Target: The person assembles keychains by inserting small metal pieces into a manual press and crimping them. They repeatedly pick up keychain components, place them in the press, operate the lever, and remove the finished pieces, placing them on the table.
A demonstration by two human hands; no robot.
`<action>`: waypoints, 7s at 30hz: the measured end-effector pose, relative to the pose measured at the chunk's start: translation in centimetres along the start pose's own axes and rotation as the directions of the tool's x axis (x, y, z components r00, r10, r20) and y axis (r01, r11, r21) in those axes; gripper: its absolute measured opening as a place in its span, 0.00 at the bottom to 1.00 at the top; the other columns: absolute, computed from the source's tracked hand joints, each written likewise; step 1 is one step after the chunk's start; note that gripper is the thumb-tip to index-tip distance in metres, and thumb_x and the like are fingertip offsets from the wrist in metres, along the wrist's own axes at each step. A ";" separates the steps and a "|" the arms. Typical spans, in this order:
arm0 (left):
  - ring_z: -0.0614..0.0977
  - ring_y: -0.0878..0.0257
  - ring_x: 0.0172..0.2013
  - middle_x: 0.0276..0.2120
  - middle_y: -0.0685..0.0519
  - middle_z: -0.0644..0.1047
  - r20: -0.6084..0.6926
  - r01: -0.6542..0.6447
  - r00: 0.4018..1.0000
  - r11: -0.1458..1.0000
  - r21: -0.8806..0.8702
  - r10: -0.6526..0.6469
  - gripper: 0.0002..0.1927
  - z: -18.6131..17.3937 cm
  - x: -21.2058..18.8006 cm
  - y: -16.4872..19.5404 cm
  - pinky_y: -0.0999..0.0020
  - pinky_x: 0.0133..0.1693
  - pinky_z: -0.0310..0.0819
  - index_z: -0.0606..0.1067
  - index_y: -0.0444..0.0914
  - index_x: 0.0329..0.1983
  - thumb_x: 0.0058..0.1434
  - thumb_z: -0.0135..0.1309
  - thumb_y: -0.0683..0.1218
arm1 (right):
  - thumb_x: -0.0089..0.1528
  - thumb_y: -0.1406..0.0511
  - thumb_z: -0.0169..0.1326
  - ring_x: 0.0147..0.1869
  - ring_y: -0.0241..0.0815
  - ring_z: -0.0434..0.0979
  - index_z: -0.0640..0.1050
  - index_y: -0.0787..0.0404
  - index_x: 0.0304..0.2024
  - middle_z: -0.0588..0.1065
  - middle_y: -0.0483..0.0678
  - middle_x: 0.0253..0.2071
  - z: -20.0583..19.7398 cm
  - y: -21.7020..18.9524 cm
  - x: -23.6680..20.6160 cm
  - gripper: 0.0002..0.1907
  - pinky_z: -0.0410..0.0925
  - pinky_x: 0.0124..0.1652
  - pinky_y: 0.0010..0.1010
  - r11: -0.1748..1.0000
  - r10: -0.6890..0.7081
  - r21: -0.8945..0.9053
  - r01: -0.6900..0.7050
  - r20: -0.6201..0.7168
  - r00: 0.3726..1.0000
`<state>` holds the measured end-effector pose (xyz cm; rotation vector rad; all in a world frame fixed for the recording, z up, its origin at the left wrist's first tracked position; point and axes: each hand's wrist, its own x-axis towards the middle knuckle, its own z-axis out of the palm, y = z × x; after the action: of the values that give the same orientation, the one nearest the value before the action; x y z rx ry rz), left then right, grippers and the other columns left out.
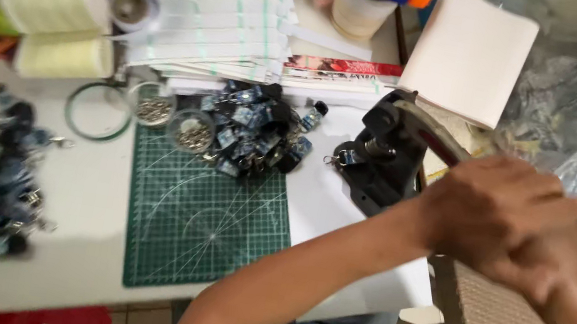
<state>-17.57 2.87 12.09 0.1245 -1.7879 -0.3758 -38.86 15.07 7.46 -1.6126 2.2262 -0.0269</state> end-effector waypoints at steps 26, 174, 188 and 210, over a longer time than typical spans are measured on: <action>0.81 0.49 0.39 0.34 0.44 0.80 0.124 0.654 0.700 0.701 0.284 -0.704 0.08 -11.5 -12.4 -7.3 0.56 0.44 0.76 0.84 0.36 0.35 0.55 0.66 0.44 | 0.72 0.50 0.43 0.43 0.52 0.82 0.84 0.47 0.54 0.83 0.53 0.39 -19.9 -28.3 2.1 0.22 0.71 0.48 0.42 0.765 -0.052 -0.627 0.147 0.168 0.984; 0.76 0.75 0.26 0.32 0.51 0.85 -0.384 0.869 0.191 0.337 -0.362 -0.903 0.14 -25.2 -17.8 5.7 0.79 0.25 0.68 0.83 0.31 0.48 0.62 0.63 0.44 | 0.63 0.69 0.61 0.34 0.27 0.72 0.83 0.67 0.41 0.78 0.41 0.32 12.9 -34.1 2.1 0.06 0.65 0.34 0.21 0.417 -0.499 0.827 0.377 -0.138 0.855; 0.83 0.72 0.35 0.36 0.51 0.85 -0.502 0.787 0.151 0.411 -0.461 -0.852 0.13 -26.7 -19.4 5.4 0.78 0.38 0.78 0.82 0.30 0.47 0.62 0.62 0.43 | 0.63 0.65 0.61 0.31 0.30 0.74 0.82 0.67 0.40 0.80 0.44 0.28 12.2 -38.4 0.4 0.09 0.66 0.30 0.24 0.582 -0.531 0.629 0.515 -0.185 0.827; 0.79 0.72 0.31 0.31 0.53 0.82 -0.657 0.814 0.141 0.464 -0.348 -0.741 0.12 -32.7 -19.6 8.2 0.77 0.32 0.71 0.82 0.30 0.48 0.62 0.57 0.38 | 0.54 0.63 0.63 0.36 0.59 0.81 0.85 0.55 0.27 0.79 0.55 0.31 14.1 -51.4 15.0 0.04 0.72 0.35 0.47 0.590 -0.807 -0.325 0.739 -0.196 0.558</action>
<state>19.78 10.03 3.24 1.1945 -0.7102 -0.8505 8.55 -13.07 2.25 -2.7825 1.5150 -0.3406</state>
